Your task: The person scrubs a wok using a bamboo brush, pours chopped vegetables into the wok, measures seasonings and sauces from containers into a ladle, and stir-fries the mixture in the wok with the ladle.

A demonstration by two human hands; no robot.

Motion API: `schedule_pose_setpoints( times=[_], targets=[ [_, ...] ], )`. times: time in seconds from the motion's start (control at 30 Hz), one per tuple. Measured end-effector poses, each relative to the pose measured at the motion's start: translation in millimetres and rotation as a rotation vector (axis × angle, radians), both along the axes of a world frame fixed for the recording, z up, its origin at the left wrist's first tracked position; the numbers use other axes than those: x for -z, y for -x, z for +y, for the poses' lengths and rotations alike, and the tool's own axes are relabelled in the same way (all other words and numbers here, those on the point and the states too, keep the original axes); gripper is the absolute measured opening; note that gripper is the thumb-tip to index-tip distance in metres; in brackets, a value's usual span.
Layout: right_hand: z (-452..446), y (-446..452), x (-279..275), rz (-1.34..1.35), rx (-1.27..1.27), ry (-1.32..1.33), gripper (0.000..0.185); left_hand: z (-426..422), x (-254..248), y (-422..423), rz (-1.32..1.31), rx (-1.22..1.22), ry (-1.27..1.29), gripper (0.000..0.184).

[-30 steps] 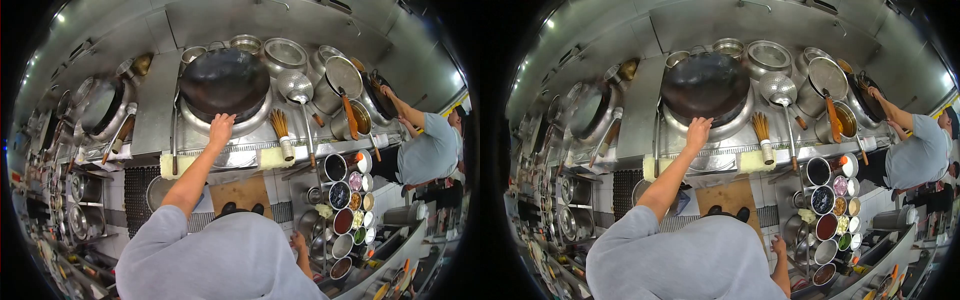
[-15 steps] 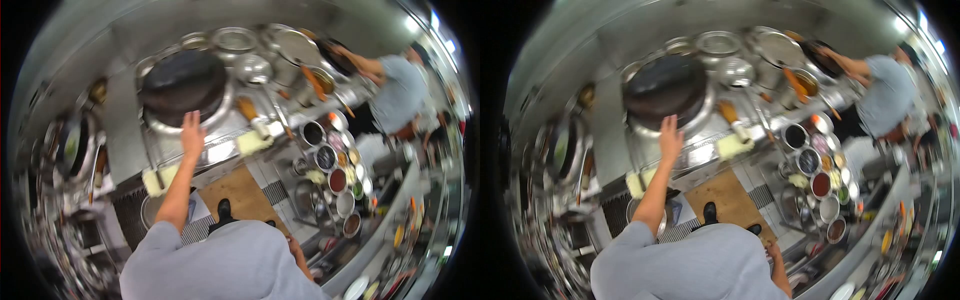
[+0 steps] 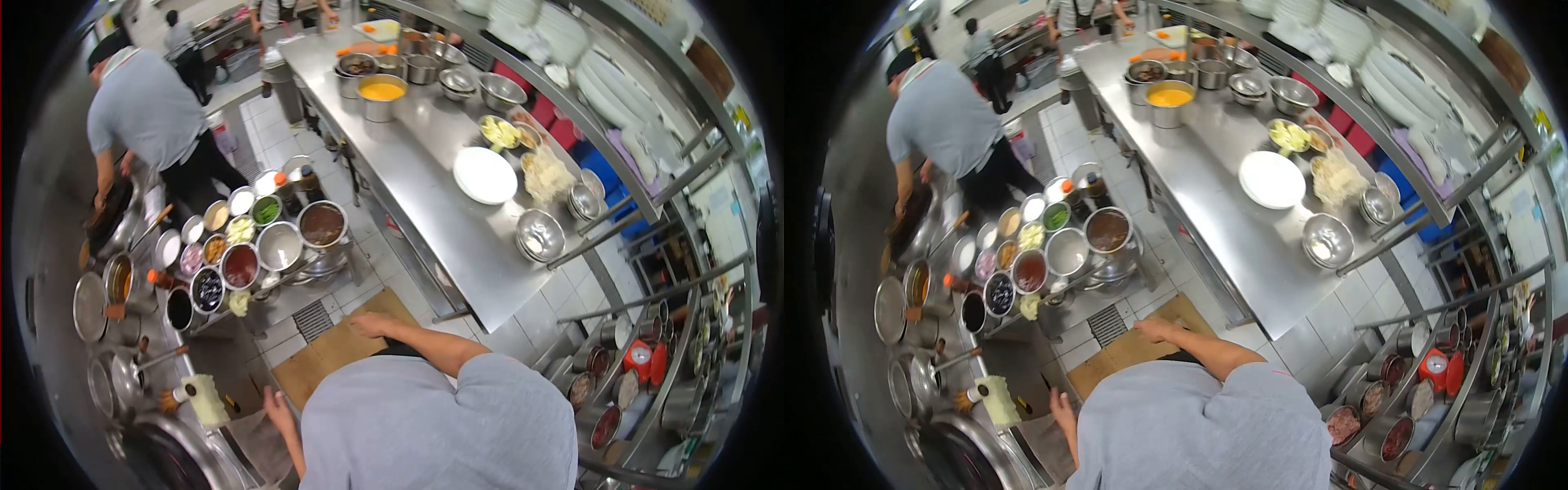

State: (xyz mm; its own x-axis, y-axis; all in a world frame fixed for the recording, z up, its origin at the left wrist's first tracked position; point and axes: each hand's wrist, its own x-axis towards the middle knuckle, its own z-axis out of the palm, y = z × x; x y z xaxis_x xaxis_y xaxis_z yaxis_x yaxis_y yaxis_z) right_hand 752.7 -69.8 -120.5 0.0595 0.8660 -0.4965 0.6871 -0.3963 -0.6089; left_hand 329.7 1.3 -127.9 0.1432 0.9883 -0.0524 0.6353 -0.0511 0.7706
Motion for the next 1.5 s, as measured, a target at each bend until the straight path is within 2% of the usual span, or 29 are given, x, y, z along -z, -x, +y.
schedule_pose_setpoints(
  times=[0.07,0.13,0.2,0.27,0.33,0.4,0.43,0.47,0.5,0.53,0.6,0.63,0.67,0.77,0.83,0.93,0.97,1.03,1.1,1.23,1.3,1.33,1.4,1.43,1.5],
  targets=[
    [-15.0,-20.2,22.3,0.026,0.02,-0.077,0.051,-13.2,35.3,-42.2,-0.12,0.143,0.473,0.048],
    [-23.6,-34.1,45.4,0.089,0.038,-0.063,0.052,-32.7,67.7,-65.0,-0.017,0.258,0.675,0.049],
    [-32.7,-49.2,64.3,0.096,0.023,-0.063,0.052,-45.4,88.3,-78.7,0.07,0.32,0.756,0.05],
    [-39.1,-66.9,76.5,0.102,-0.018,-0.05,0.053,-51.4,95.7,-81.3,0.111,0.333,0.783,0.052],
    [-44.3,-82.8,89.9,-0.026,-0.102,0.126,0.054,-55.5,100.2,-69.7,0.11,0.312,0.771,0.053],
    [-55.6,-101.0,147.9,0.166,0.031,0.14,0.052,-69.6,100.5,-44.6,0.107,0.299,0.682,0.054],
    [-68.2,-112.1,175.7,0.073,-0.108,-0.181,0.048,-77.8,103.2,-27.9,0.138,0.309,0.6,0.055],
    [-67.6,-118.3,130.3,0.208,-0.074,-0.065,0.048,-84.6,102.0,-15.3,0.191,0.3,0.518,0.056],
    [-65.1,-124.7,151.6,0.167,-0.123,0.058,0.052,-91.7,87.4,-9.6,0.325,0.222,0.568,0.058],
    [-67.9,-126.8,118.0,0.182,-0.107,0.186,0.055,-100.3,73.5,-4.8,0.363,0.168,0.555,0.057],
    [-101.3,-144.7,223.3,0.326,0.145,0.306,0.045,-105.4,60.7,-9.5,0.339,0.018,0.517,0.055],
    [-105.5,-156.8,230.0,0.445,0.132,0.498,0.044,-105.5,46.3,-19.4,0.317,-0.059,0.535,0.053],
    [-118.9,-158.7,249.3,0.463,0.21,0.558,0.049,-107.0,32.0,-30.0,0.297,-0.123,0.554,0.052],
    [-137.2,-163.2,305.3,0.26,-0.026,0.669,0.051,-121.7,21.1,-40.1,0.218,-0.213,0.494,0.049],
    [-122.9,-162.0,282.6,0.178,-0.181,0.672,0.05,-139.7,26.9,-42.2,0.123,-0.219,0.475,0.048],
    [-72.0,-152.1,229.7,0.194,-0.255,0.646,0.05,-175.3,35.7,-35.6,0.041,-0.364,0.516,0.049],
    [-51.6,-148.1,215.8,0.212,-0.257,0.639,0.049,-190.9,54.9,-24.0,0.024,-0.362,0.589,0.051],
    [-6.4,-130.6,188.2,0.256,-0.194,0.613,0.049,-220.9,88.4,-0.5,0.149,-0.319,0.74,0.052],
    [36.7,-106.8,168.6,0.26,-0.003,0.555,0.049,-257.8,156.6,33.6,0.208,-0.254,0.72,0.053],
    [126.2,-55.0,134.8,0.251,0.073,0.532,0.052,-247.4,147.2,73.2,0.209,-0.36,0.727,0.052],
    [171.2,-8.8,126.7,0.235,-0.001,0.512,0.056,-227.1,144.9,98.1,-0.058,-0.603,0.642,0.049],
    [195.7,17.0,122.1,0.234,-0.135,0.468,0.057,-215.4,137.7,107.6,-0.067,-0.591,0.645,0.049],
    [231.3,81.7,101.9,0.19,-0.305,0.358,0.056,-194.6,119.7,126.4,-0.327,-0.827,0.525,0.046],
    [247.8,123.2,84.5,0.152,-0.356,0.286,0.054,-190.0,133.9,139.2,-0.377,-0.819,0.514,0.045],
    [284.9,198.9,46.9,0.15,-0.572,0.098,0.05,-181.8,121.3,161.0,-0.327,-0.829,0.509,0.046]
  ],
)
